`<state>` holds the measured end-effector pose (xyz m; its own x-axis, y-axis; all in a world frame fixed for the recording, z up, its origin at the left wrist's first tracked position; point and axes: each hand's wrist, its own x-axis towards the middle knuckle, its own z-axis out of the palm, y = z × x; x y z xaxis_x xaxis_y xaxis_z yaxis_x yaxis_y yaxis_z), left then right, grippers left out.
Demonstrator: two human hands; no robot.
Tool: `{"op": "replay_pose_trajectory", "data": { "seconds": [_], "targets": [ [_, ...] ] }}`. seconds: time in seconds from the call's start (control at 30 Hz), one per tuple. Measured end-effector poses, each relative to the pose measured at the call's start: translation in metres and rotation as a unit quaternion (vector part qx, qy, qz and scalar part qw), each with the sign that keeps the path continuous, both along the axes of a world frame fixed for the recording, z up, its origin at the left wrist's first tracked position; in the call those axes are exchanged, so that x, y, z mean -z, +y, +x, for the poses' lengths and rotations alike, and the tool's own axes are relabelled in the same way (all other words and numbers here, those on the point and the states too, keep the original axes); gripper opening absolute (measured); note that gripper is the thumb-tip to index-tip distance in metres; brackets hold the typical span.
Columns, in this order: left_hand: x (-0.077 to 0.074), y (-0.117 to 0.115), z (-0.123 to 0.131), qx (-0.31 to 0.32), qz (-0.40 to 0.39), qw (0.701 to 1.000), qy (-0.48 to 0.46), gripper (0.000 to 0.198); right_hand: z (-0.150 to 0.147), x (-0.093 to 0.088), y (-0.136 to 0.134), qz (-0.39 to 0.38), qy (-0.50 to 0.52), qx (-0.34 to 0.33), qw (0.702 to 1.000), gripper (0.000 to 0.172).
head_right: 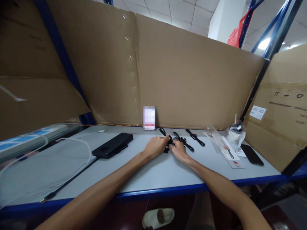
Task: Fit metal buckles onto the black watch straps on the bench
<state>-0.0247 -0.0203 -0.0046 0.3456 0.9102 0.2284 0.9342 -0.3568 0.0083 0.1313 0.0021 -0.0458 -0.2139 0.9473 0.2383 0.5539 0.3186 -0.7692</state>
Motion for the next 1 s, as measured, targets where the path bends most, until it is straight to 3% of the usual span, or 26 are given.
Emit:
{"op": "replay_pose_trajectory", "data": {
  "seconds": [0.17, 0.43, 0.6, 1.0],
  "targets": [
    [-0.004, 0.002, -0.005, -0.028, 0.014, 0.999, 0.01, 0.03, -0.001, 0.0, -0.001, -0.005, -0.026, -0.003, 1.0, 0.023],
    [0.0, 0.003, -0.005, -0.029, -0.032, 0.999, -0.026, 0.031, 0.002, 0.01, 0.007, -0.02, 0.091, 0.001, 0.996, 0.018],
    [0.003, 0.002, 0.0, -0.031, -0.037, 0.998, -0.039, 0.036, 0.001, 0.011, 0.012, -0.044, 0.092, -0.001, 0.995, 0.015],
    [-0.004, 0.008, -0.013, -0.095, -0.006, 0.993, -0.072, 0.036, 0.003, -0.003, 0.003, 0.024, 0.081, 0.029, 0.996, 0.021]
  ]
}}
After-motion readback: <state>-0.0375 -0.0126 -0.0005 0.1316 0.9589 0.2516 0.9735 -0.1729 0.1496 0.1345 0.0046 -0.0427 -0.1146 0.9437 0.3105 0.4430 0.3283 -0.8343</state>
